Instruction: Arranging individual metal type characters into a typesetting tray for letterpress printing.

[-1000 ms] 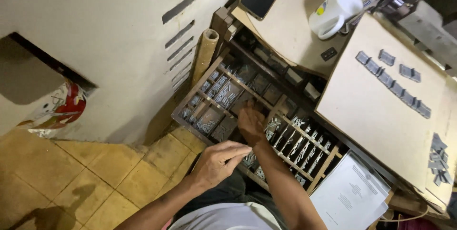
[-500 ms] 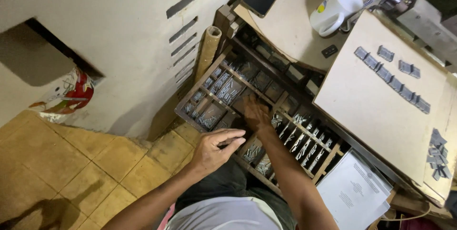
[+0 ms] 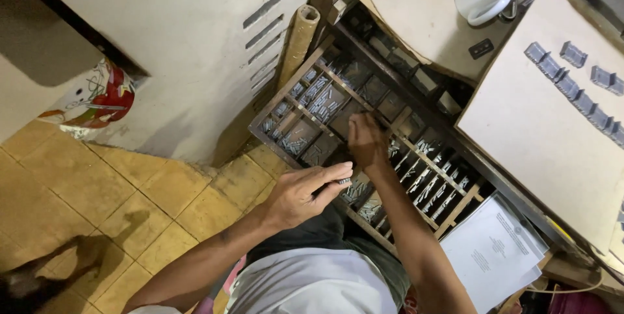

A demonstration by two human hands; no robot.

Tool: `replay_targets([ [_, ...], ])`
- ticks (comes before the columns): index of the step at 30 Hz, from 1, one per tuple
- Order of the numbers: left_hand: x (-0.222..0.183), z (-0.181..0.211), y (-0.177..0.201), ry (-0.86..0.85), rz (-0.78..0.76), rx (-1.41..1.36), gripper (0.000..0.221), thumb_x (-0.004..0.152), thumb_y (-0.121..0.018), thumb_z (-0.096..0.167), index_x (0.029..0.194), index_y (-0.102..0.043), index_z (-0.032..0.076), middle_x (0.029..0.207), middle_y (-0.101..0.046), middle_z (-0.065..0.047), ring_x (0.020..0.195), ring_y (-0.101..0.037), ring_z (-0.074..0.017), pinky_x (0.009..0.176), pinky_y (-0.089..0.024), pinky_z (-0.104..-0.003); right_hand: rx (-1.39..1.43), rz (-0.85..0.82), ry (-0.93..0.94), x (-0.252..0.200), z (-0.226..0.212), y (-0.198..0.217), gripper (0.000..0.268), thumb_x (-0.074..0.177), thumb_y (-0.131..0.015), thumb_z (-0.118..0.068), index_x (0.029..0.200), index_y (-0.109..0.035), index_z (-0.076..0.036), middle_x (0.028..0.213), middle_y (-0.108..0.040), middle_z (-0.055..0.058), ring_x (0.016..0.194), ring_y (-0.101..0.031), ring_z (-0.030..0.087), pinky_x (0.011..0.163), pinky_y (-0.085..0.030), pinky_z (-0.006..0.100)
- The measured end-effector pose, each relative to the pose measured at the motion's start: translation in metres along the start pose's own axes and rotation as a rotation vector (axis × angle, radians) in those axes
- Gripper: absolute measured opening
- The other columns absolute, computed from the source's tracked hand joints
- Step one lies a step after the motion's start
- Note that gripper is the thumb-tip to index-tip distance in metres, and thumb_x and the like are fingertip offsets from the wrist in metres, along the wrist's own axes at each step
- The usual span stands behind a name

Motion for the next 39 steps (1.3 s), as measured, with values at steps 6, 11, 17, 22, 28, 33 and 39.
replay_targets([
  [6, -0.007, -0.015, -0.01, 0.069, -0.035, -0.118, 0.033, 0.092, -0.074, 0.0, 0.123, -0.078, 0.011, 0.104, -0.081, -0.012, 0.092, -0.078, -0.0314, 0.07, -0.067, -0.042, 0.92, -0.029, -0.559, -0.064, -0.02, 0.112, 0.019, 0.1, -0.067, -0.009, 0.118, -0.07, -0.004, 0.107, -0.076, 0.013, 0.089, -0.071, 0.019, 0.076, -0.065, 0.035],
  [11, -0.012, -0.016, -0.034, 0.078, -0.126, -0.133, 0.025, 0.092, -0.074, 0.001, 0.112, -0.082, 0.014, 0.106, -0.081, -0.007, 0.094, -0.079, -0.0266, 0.071, -0.067, -0.037, 1.264, 0.188, -0.68, -0.124, 0.015, 0.121, 0.022, 0.099, -0.064, -0.001, 0.12, -0.067, 0.004, 0.094, -0.072, 0.015, 0.081, -0.075, 0.022, 0.077, -0.068, 0.035],
  [17, -0.011, -0.001, -0.053, 0.129, -0.201, -0.171, 0.024, 0.094, -0.072, 0.002, 0.114, -0.08, 0.013, 0.11, -0.08, -0.008, 0.099, -0.077, -0.0297, 0.074, -0.069, -0.042, 1.472, 0.316, -0.705, -0.141, -0.006, 0.165, 0.015, 0.094, -0.067, 0.005, 0.109, -0.069, 0.008, 0.088, -0.074, 0.023, 0.08, -0.077, 0.03, 0.076, -0.068, 0.041],
  [22, -0.015, 0.006, -0.056, 0.12, -0.229, -0.23, 0.026, 0.096, -0.071, 0.002, 0.118, -0.078, 0.014, 0.113, -0.079, -0.009, 0.104, -0.075, -0.0327, 0.077, -0.069, -0.047, 1.534, 0.339, -0.606, -0.153, -0.008, 0.174, 0.017, 0.093, -0.066, 0.007, 0.109, -0.066, 0.013, 0.087, -0.072, 0.03, 0.08, -0.077, 0.038, 0.077, -0.068, 0.048],
  [28, -0.012, 0.015, -0.056, 0.076, -0.2, -0.229, 0.034, 0.094, -0.073, 0.0, 0.126, -0.073, 0.012, 0.111, -0.079, -0.011, 0.099, -0.077, -0.0316, 0.07, -0.072, -0.044, 1.526, 0.32, -0.472, -0.144, -0.032, 0.194, 0.015, 0.092, -0.065, 0.011, 0.107, -0.067, 0.012, 0.089, -0.07, 0.026, 0.081, -0.077, 0.034, 0.076, -0.066, 0.038],
  [33, -0.015, 0.019, -0.06, 0.025, -0.244, -0.231, 0.038, 0.094, -0.072, -0.004, 0.13, -0.071, 0.01, 0.116, -0.077, -0.013, 0.099, -0.077, -0.0333, 0.07, -0.071, -0.046, 1.311, 0.321, -0.445, -0.138, -0.048, 0.207, 0.022, 0.089, -0.069, 0.012, 0.11, -0.066, 0.016, 0.088, -0.073, 0.027, 0.08, -0.078, 0.03, 0.075, -0.066, 0.036],
  [39, -0.049, 0.0, -0.072, -0.287, -0.315, 0.117, 0.06, 0.096, -0.081, -0.001, 0.148, -0.052, 0.012, 0.108, -0.08, -0.014, 0.084, -0.08, -0.022, 0.072, -0.071, -0.029, 0.846, 0.04, -0.204, -0.114, -0.088, 0.239, 0.011, 0.097, -0.068, -0.009, 0.105, -0.074, -0.005, 0.095, -0.075, 0.008, 0.07, -0.066, 0.01, 0.059, -0.056, 0.017],
])
Point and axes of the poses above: each hand's wrist, its own x-axis towards the middle knuckle, its own y-axis out of the back of the hand, z = x × y, the point moved 9 cm from there along x, towards the middle knuckle
